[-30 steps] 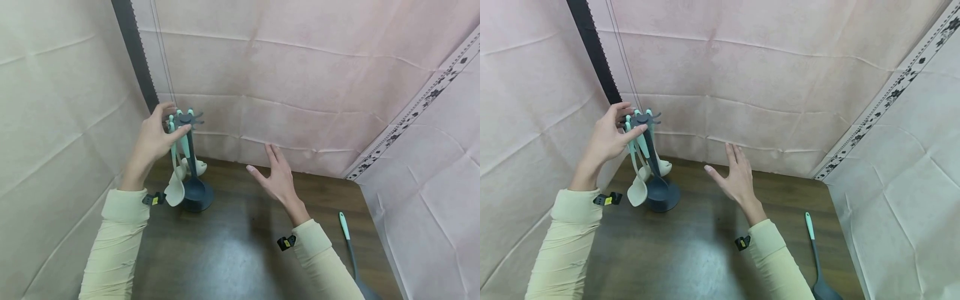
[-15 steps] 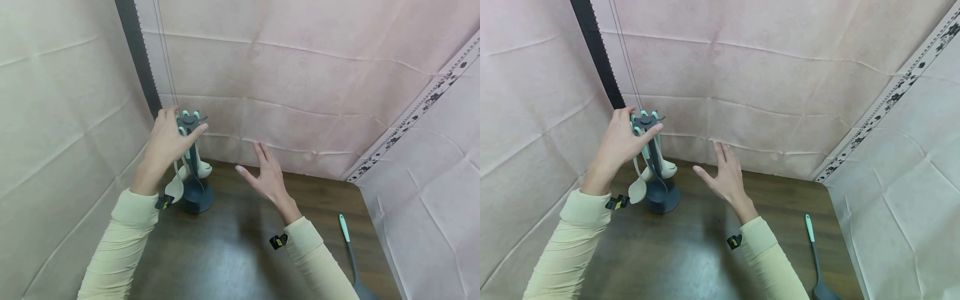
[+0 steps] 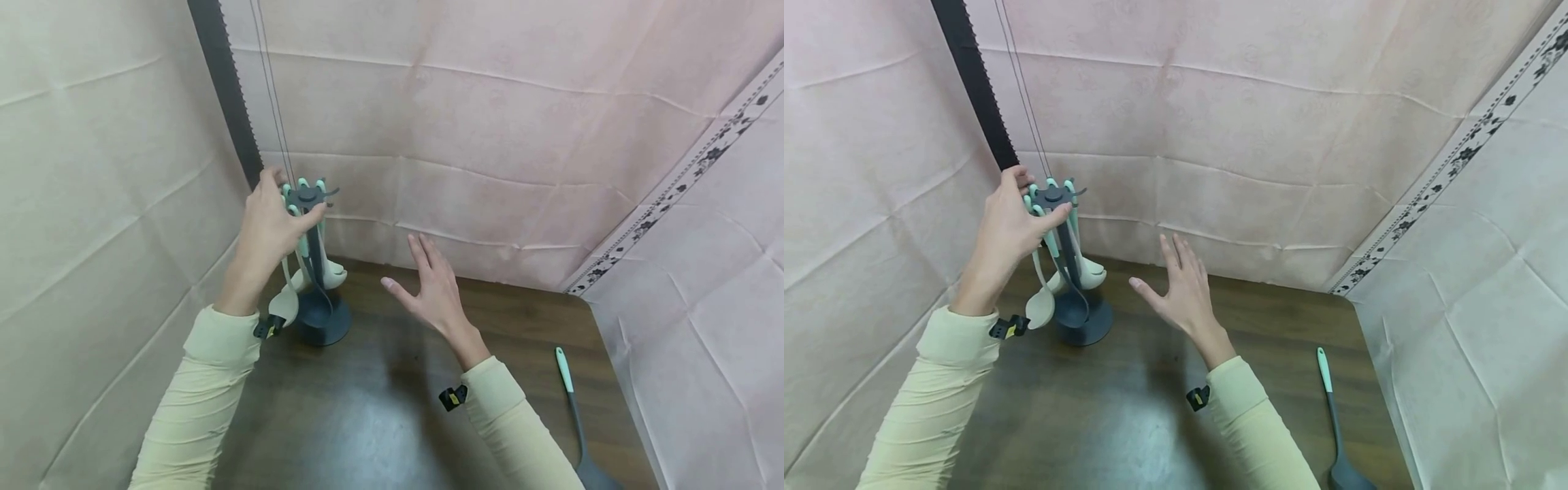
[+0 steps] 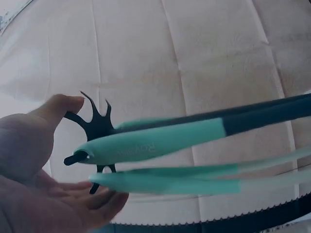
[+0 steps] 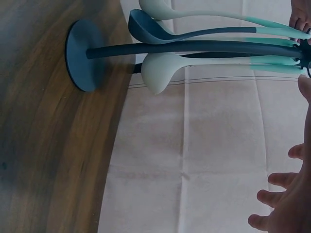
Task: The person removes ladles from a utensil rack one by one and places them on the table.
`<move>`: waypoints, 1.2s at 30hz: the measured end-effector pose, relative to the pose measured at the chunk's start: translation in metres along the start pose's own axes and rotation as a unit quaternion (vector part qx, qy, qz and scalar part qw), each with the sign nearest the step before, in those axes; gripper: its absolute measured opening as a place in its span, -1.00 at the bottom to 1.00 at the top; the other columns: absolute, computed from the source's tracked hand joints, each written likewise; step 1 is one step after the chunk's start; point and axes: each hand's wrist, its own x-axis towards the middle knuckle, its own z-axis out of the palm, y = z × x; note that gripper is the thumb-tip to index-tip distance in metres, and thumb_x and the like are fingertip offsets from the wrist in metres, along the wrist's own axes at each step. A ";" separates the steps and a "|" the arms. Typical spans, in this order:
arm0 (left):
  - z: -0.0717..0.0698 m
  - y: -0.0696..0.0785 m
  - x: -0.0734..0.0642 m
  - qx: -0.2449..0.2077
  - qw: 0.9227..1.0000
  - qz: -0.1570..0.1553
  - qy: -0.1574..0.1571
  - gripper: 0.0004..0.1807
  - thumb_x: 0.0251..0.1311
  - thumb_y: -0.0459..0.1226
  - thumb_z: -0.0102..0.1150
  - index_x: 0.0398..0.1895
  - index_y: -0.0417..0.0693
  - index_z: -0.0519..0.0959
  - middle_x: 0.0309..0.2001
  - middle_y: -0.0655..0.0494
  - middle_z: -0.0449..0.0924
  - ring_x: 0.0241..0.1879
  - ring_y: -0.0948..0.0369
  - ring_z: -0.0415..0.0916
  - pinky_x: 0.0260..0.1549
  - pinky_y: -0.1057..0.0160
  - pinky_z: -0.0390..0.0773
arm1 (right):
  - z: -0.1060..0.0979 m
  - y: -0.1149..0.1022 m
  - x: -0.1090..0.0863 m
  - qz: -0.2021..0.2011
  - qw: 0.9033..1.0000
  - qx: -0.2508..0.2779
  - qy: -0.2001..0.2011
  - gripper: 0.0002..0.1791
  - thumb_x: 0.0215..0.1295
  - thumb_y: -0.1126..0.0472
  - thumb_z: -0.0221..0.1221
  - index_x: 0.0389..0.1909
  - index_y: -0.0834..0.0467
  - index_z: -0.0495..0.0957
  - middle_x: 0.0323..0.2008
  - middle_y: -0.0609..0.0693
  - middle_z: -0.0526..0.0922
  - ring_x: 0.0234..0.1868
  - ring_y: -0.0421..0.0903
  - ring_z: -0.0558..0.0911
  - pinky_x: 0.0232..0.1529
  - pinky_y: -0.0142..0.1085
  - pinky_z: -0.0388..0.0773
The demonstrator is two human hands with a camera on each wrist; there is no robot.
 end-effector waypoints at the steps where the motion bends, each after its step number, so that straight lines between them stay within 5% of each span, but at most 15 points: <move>1: -0.002 -0.002 0.002 0.000 1.000 0.005 -0.010 0.08 0.30 0.09 0.37 0.66 -0.19 0.01 0.51 -0.27 0.31 0.33 -0.18 0.45 0.25 -0.19 0.54 | 0.000 0.000 0.000 0.001 1.000 0.002 -0.001 0.07 0.34 -0.59 0.00 0.74 -0.23 -0.08 0.71 -0.05 -0.05 0.69 0.11 0.02 0.59 0.23 -0.04; 9: -0.025 -0.032 0.023 -0.033 0.987 0.108 -0.111 -0.04 0.36 -0.06 0.37 0.68 -0.07 0.08 0.55 -0.11 0.33 0.51 -0.16 0.29 0.41 -0.29 0.31 | 0.001 -0.004 0.001 0.008 1.000 0.013 -0.005 0.06 0.33 -0.59 0.00 0.73 -0.26 -0.07 0.71 -0.05 -0.02 0.69 0.09 0.02 0.58 0.24 -0.03; 14: -0.033 -0.036 0.022 -0.029 0.984 0.102 -0.144 -0.07 0.43 0.00 0.29 0.71 0.02 0.04 0.61 -0.10 0.23 0.54 -0.18 0.22 0.42 -0.37 0.23 | 0.000 -0.011 0.005 0.000 1.000 0.017 -0.009 0.07 0.31 -0.61 -0.02 0.73 -0.25 -0.08 0.70 -0.01 0.01 0.67 0.15 0.06 0.56 0.27 0.01; 22: -0.011 -0.005 0.007 0.063 0.993 0.037 -0.090 0.25 0.27 0.47 0.02 0.74 -0.13 -0.16 0.64 -0.26 0.02 0.57 -0.21 0.10 0.44 -0.35 0.22 | -0.007 -0.021 0.017 -0.013 1.000 0.021 -0.009 0.05 0.32 -0.63 -0.07 0.72 -0.27 -0.05 0.68 -0.11 0.06 0.66 0.02 0.09 0.52 0.27 0.11; 28: 0.004 -0.006 0.008 0.045 0.998 0.040 -0.034 0.01 0.36 0.11 0.08 0.68 -0.23 -0.02 0.50 -0.26 0.22 0.38 -0.15 0.24 0.29 -0.23 0.42 | -0.007 -0.028 0.022 -0.025 0.999 0.036 -0.014 0.05 0.33 -0.60 -0.03 0.72 -0.21 0.00 0.67 -0.10 0.10 0.64 0.00 0.14 0.50 0.25 0.16; 36: -0.002 -0.028 0.022 -0.021 0.993 0.093 -0.063 -0.09 0.31 -0.11 0.15 0.70 -0.03 0.05 0.54 -0.11 0.26 0.42 -0.11 0.31 0.36 -0.23 0.35 | -0.005 -0.035 0.026 -0.029 0.998 0.050 -0.024 0.05 0.31 -0.60 -0.01 0.72 -0.27 -0.02 0.67 -0.15 0.09 0.65 -0.03 0.13 0.50 0.25 0.18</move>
